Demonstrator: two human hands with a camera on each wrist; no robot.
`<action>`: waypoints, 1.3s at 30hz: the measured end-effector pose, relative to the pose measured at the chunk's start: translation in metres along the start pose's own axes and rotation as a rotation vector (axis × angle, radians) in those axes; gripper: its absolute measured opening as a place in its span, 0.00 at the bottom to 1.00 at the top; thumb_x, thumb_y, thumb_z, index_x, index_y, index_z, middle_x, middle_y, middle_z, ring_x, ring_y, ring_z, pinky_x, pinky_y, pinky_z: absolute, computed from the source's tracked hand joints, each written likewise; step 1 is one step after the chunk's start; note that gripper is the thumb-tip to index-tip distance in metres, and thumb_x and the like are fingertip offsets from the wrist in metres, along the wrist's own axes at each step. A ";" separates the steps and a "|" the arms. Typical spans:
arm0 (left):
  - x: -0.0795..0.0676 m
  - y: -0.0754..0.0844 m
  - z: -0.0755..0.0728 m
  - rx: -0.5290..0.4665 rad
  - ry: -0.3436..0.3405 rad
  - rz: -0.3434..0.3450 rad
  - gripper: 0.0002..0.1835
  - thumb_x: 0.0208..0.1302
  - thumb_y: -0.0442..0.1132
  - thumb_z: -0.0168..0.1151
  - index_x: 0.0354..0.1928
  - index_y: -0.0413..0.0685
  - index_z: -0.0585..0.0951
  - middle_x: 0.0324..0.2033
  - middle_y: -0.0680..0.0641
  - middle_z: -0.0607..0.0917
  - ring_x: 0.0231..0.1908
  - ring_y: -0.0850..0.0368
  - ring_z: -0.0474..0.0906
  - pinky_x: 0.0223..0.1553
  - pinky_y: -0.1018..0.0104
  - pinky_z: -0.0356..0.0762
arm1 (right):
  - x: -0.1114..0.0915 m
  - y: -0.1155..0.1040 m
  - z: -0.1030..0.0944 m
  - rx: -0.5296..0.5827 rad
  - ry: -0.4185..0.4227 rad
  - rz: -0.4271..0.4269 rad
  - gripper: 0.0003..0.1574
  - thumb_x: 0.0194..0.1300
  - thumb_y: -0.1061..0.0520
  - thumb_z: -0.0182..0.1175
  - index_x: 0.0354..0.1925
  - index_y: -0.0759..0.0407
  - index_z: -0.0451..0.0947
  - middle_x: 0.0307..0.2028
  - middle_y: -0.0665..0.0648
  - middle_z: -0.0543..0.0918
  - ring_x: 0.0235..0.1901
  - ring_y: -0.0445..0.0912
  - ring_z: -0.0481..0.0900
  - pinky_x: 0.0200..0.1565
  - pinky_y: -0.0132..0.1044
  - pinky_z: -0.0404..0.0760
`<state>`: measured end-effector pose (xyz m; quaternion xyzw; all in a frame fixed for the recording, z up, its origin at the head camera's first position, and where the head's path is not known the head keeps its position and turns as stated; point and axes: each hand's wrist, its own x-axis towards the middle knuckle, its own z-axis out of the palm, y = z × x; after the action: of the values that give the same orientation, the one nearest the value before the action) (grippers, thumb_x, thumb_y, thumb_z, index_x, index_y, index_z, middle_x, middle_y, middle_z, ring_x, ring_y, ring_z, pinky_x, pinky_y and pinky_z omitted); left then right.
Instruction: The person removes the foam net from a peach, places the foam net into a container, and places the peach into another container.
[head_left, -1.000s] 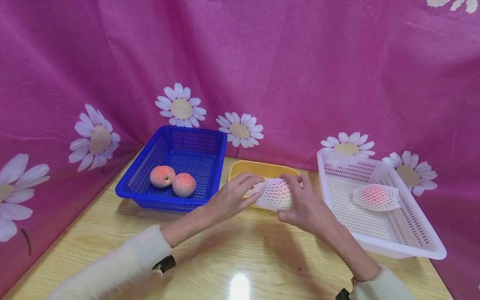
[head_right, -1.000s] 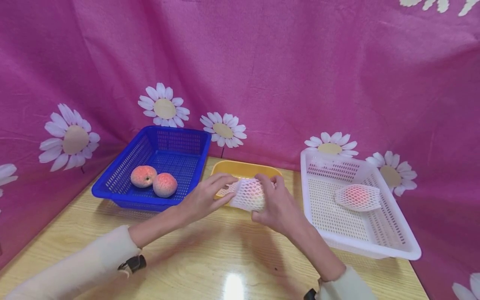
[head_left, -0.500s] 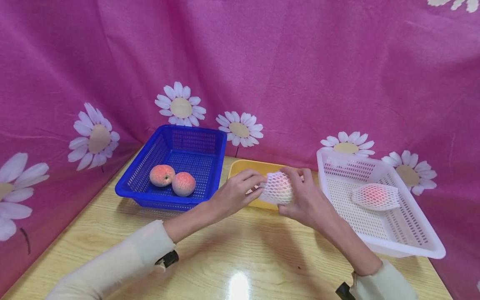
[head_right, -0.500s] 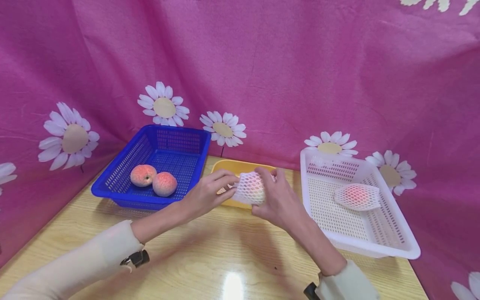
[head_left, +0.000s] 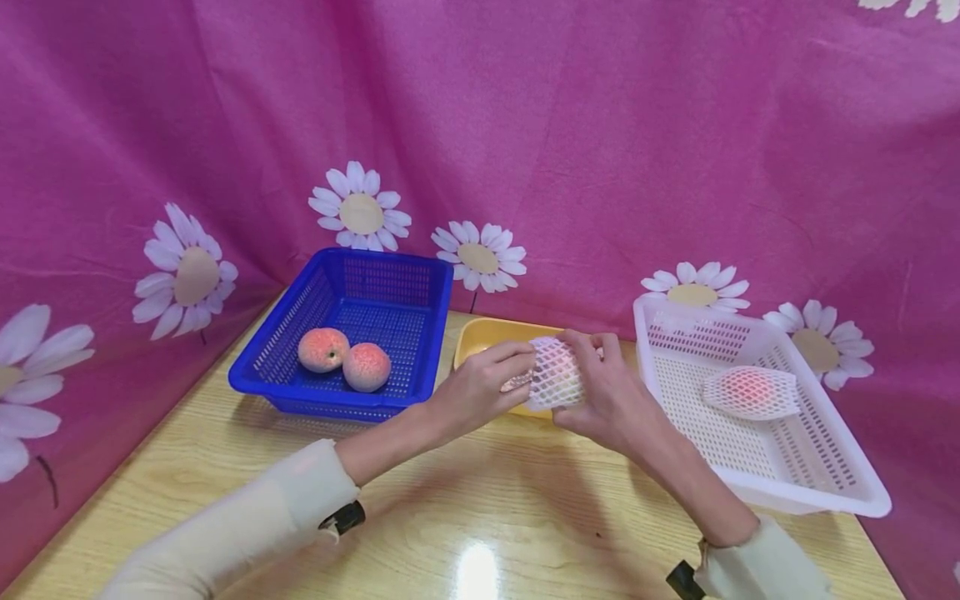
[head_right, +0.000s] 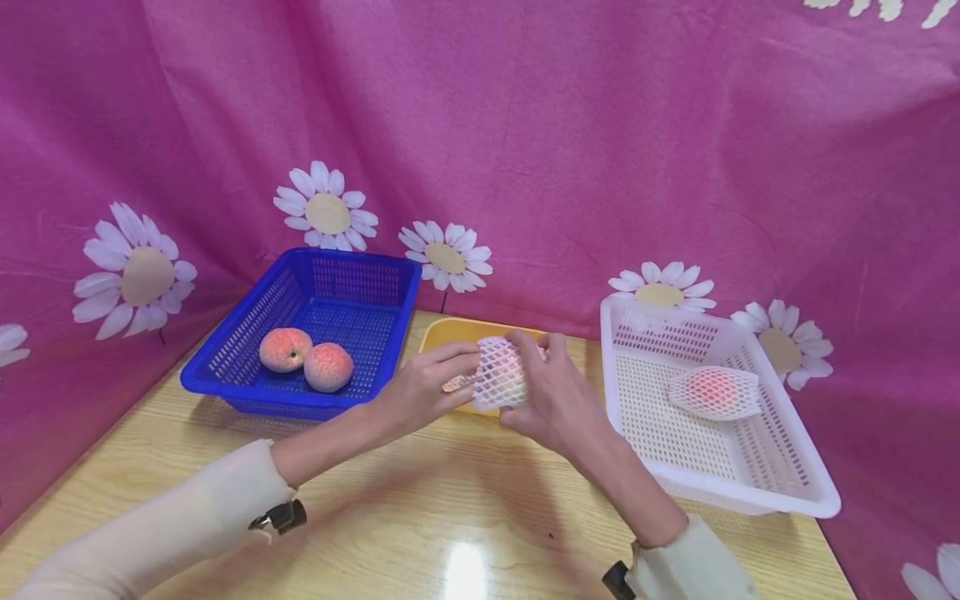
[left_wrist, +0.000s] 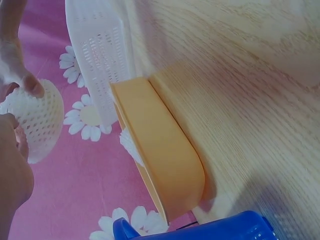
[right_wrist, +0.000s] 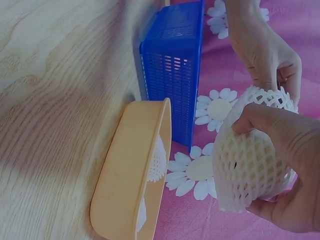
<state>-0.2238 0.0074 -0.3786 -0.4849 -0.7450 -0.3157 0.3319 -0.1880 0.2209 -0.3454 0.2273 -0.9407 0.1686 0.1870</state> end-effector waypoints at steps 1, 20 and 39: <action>0.000 0.000 0.000 -0.004 -0.009 -0.008 0.17 0.55 0.27 0.70 0.49 0.35 0.83 0.49 0.40 0.83 0.51 0.50 0.80 0.56 0.70 0.75 | 0.000 0.000 0.000 -0.001 -0.001 0.001 0.57 0.33 0.56 0.73 0.65 0.53 0.63 0.49 0.68 0.69 0.34 0.56 0.77 0.29 0.46 0.80; 0.004 -0.006 0.006 -0.072 -0.122 -0.116 0.33 0.43 0.28 0.77 0.57 0.33 0.78 0.59 0.35 0.76 0.57 0.44 0.76 0.59 0.67 0.74 | 0.003 -0.006 0.004 -0.010 0.006 -0.021 0.61 0.37 0.52 0.80 0.67 0.58 0.61 0.50 0.70 0.69 0.34 0.59 0.78 0.30 0.48 0.84; 0.000 -0.018 0.004 -0.191 -0.158 -0.169 0.36 0.43 0.31 0.79 0.58 0.34 0.76 0.56 0.39 0.76 0.54 0.48 0.75 0.57 0.69 0.73 | 0.011 -0.001 0.009 0.051 -0.070 -0.111 0.56 0.38 0.58 0.76 0.65 0.64 0.63 0.53 0.65 0.70 0.36 0.53 0.77 0.37 0.49 0.83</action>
<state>-0.2415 0.0050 -0.3839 -0.4731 -0.7737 -0.3726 0.1966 -0.1991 0.2129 -0.3483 0.2896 -0.9281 0.1735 0.1570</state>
